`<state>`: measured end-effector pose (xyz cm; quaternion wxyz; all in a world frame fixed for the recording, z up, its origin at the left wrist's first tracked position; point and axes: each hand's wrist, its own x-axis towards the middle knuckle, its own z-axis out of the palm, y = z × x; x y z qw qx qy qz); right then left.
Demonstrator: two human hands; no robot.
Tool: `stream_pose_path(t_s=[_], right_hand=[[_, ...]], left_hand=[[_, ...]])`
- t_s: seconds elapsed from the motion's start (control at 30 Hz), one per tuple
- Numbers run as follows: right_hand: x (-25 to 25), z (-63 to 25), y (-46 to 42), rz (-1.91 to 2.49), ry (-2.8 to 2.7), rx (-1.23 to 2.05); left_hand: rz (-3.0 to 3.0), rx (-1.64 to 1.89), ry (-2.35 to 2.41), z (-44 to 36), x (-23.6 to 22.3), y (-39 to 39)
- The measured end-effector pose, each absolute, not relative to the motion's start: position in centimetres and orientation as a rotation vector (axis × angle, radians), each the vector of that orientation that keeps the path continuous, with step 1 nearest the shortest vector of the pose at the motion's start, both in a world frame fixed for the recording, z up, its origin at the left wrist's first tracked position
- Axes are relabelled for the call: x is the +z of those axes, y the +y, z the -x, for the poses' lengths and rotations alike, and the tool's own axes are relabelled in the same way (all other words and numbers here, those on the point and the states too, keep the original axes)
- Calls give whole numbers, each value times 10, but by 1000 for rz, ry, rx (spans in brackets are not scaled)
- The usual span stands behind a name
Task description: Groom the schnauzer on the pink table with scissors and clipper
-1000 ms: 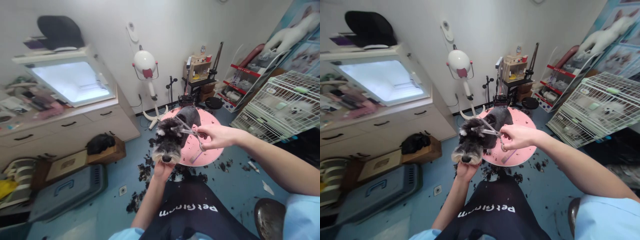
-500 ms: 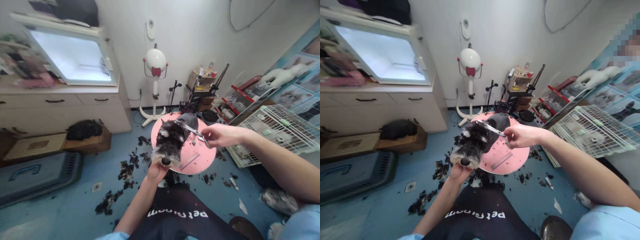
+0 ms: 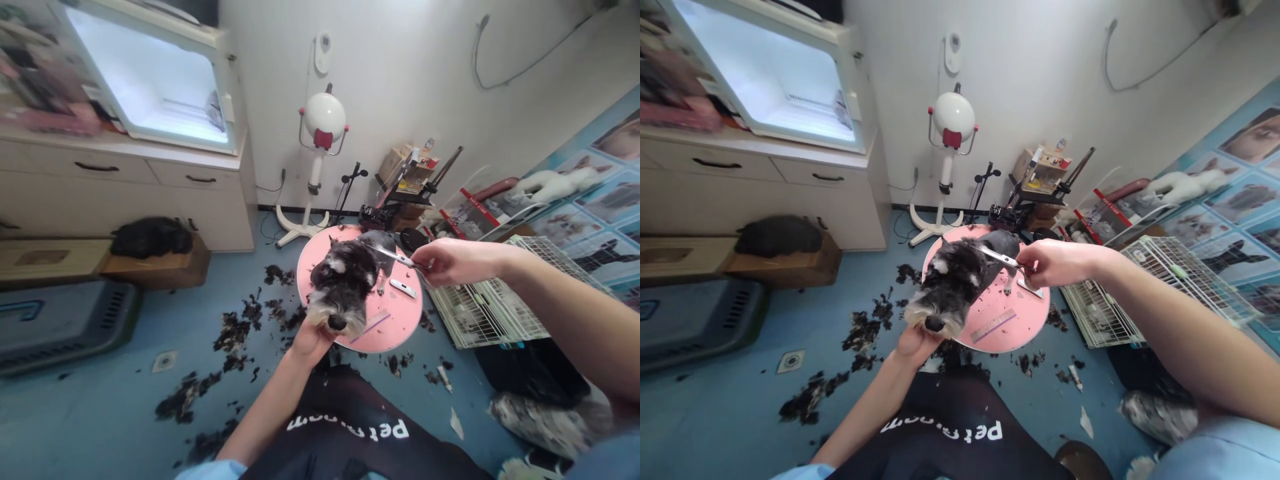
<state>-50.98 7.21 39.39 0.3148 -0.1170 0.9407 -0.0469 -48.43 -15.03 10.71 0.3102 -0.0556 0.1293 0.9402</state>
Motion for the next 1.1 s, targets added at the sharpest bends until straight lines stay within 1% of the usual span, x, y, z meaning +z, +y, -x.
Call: stream_pose_path(t_s=[0.33, 0.7, 1.1], right_hand=[[413, 519, 48, 303, 2456, 108], [433, 530, 16, 292, 2377, 363], [443, 540, -7, 237, 2317, 420]], left_hand=[[206, 2469, 317, 483, 122, -148], [76, 2493, 398, 481, 131, -150], [57, 2446, 410, 485, 130, -154]])
